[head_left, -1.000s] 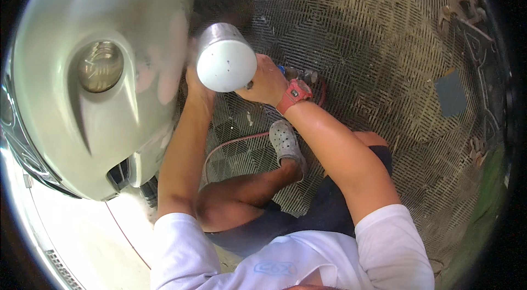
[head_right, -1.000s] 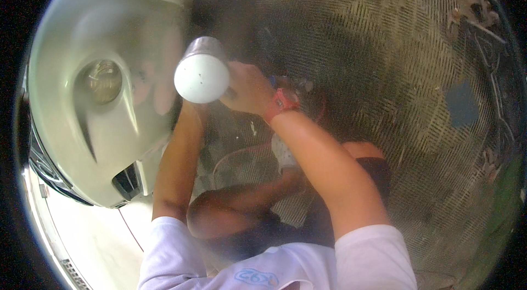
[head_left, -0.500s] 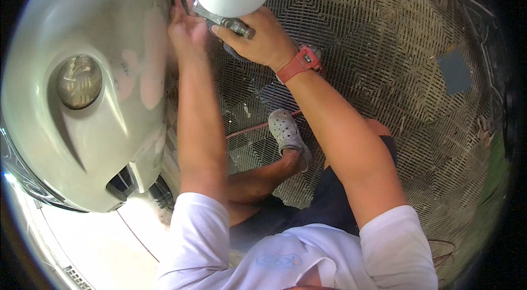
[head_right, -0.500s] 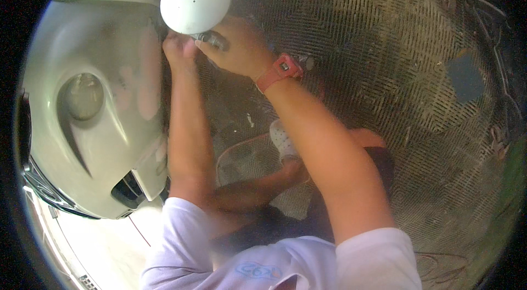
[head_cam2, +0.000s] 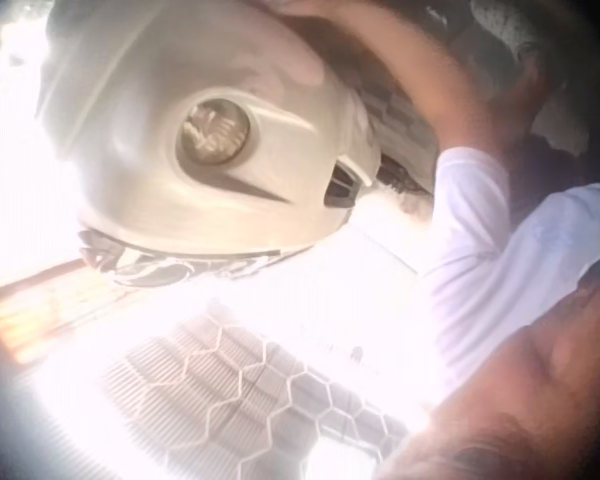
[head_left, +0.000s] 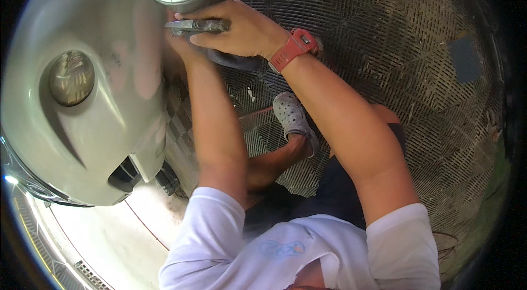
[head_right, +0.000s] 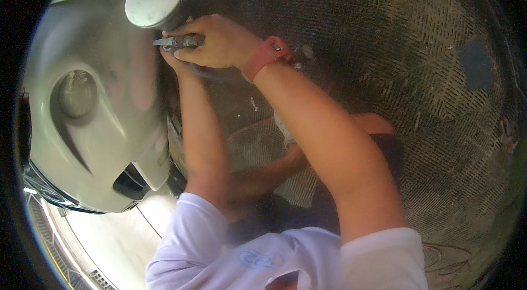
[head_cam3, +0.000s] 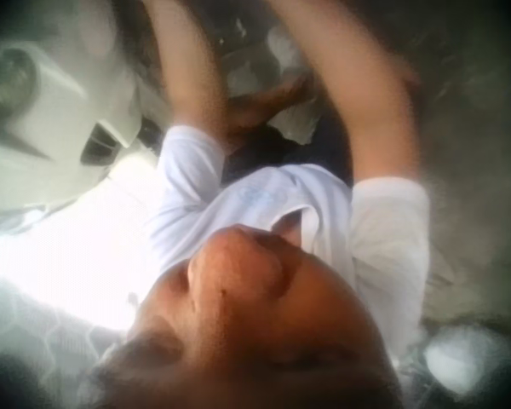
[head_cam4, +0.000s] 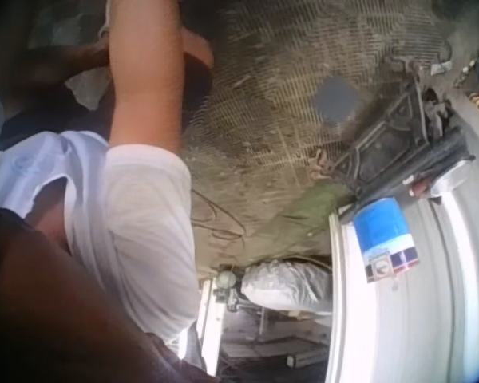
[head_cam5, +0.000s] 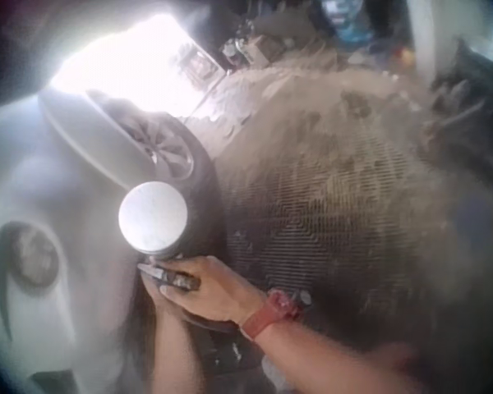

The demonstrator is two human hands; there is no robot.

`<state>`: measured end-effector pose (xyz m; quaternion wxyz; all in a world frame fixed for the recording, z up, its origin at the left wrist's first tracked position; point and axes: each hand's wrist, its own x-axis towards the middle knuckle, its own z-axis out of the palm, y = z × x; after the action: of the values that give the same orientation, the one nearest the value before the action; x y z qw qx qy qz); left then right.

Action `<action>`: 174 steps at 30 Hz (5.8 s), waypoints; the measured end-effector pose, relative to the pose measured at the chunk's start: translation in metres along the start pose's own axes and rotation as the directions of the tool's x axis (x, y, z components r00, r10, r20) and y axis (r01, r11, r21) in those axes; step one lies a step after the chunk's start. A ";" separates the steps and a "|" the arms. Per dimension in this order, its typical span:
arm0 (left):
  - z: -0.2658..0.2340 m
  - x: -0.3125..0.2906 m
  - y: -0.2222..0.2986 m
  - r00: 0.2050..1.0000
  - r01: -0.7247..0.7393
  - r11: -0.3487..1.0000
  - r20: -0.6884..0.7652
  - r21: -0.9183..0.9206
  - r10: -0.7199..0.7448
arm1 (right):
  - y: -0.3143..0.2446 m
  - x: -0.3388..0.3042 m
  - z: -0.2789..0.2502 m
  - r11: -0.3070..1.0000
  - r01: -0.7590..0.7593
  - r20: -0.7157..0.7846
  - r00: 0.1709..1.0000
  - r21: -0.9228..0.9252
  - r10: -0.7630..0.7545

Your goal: The person uses a spray gun to apply white paint to a detached car bumper. They move the spray gun in steady horizontal passes across the bumper's surface, covering the front and side areas. The person occasionally wipes the bumper with a cloth while continuing to spray.

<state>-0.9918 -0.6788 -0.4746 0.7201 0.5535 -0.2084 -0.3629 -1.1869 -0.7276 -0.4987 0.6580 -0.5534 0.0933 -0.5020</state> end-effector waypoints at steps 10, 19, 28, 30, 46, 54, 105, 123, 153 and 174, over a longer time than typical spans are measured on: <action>-0.065 -0.082 0.025 0.990 0.004 0.783 0.112 -0.622 0.084 | -0.004 -0.022 0.014 0.997 -0.055 0.090 0.994 -0.054 0.060; -0.132 -0.155 0.050 0.992 0.047 0.756 0.119 -0.652 0.042 | -0.039 -0.056 0.049 0.993 -0.111 0.389 0.917 0.035 0.089; -0.088 -0.114 0.044 0.909 -0.186 0.920 -0.416 -0.346 0.027 | -0.037 -0.056 0.034 0.992 -0.020 0.308 0.950 -0.122 0.057; -0.088 -0.103 0.041 0.944 -0.165 0.842 -0.331 -0.513 -0.016 | -0.039 -0.055 0.025 0.978 -0.071 0.262 0.957 -0.195 0.122; 0.082 0.062 -0.038 0.970 -0.064 0.572 -0.185 -0.818 -0.157 | -0.092 0.006 -0.049 0.909 -0.150 -0.012 0.987 -0.388 0.158; 0.067 0.103 -0.067 0.948 -0.319 0.947 0.000 -0.038 0.320 | -0.138 0.073 -0.045 0.778 -0.398 -0.055 0.903 -0.486 0.427; 0.267 0.308 0.097 0.780 -0.618 -0.770 -0.005 0.157 -0.626 | -0.145 0.268 -0.130 0.905 -0.359 0.033 0.926 -0.229 0.375; 0.337 0.423 0.309 0.844 -0.535 -0.796 0.129 0.283 -0.521 | -0.252 0.488 -0.115 0.820 -0.199 0.190 0.918 -0.536 0.347; 0.364 0.353 0.270 0.534 -0.712 -0.508 -0.096 0.484 -0.840 | -0.141 0.641 -0.288 0.790 -0.474 0.499 0.612 -0.390 0.614; 0.304 0.320 -0.030 0.489 -0.634 -0.549 -0.267 0.545 -0.830 | 0.008 0.574 -0.301 0.652 -0.603 0.653 0.267 -0.460 0.708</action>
<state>-1.0056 -1.1195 -0.4442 -0.5122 0.6074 -0.5161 -0.3199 -1.1117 -1.3582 -0.3683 0.7379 -0.6622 0.0413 0.1238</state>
